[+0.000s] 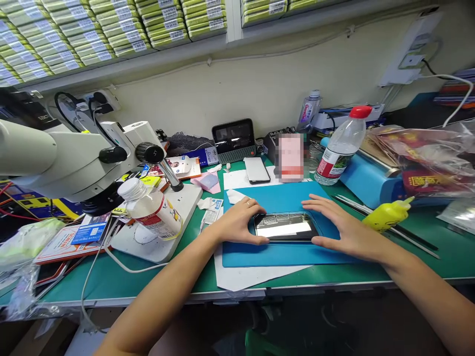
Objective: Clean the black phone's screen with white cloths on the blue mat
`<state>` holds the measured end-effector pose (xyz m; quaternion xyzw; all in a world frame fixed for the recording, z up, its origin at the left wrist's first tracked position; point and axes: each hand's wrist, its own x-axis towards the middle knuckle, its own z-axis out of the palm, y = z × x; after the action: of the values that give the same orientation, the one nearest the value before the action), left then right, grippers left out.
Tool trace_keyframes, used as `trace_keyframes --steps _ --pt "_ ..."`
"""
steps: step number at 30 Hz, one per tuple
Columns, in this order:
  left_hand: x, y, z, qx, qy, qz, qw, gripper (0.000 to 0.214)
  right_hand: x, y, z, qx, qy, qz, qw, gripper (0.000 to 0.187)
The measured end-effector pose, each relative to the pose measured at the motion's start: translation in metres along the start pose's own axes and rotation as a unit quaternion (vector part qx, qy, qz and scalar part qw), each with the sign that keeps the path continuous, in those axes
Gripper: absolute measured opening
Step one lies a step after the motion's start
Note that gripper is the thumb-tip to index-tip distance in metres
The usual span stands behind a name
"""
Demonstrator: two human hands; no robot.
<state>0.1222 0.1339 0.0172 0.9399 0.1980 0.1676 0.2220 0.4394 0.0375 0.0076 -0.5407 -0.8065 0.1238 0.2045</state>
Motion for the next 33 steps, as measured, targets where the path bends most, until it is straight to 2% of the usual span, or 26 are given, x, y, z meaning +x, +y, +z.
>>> trace_keyframes --steps 6,9,18,33 --pt "-0.0011 -0.0013 -0.0017 -0.001 -0.004 -0.01 1.0 0.065 -0.0008 0.0019 -0.0001 -0.014 -0.022 0.014 1.0 0.075" --pt "-0.0017 -0.0002 -0.0039 -0.013 -0.014 -0.003 1.0 0.065 -0.0006 0.0023 -0.0001 0.004 -0.026 0.017 0.999 0.07" --pt "-0.0012 0.005 -0.007 -0.024 -0.032 -0.025 0.999 0.066 -0.0018 0.0005 -0.0034 0.053 -0.044 0.044 0.997 0.069" --pt "-0.0027 0.0038 -0.0067 -0.037 -0.046 -0.038 0.998 0.068 0.0003 -0.0001 -0.0045 0.051 -0.07 0.052 0.995 0.076"
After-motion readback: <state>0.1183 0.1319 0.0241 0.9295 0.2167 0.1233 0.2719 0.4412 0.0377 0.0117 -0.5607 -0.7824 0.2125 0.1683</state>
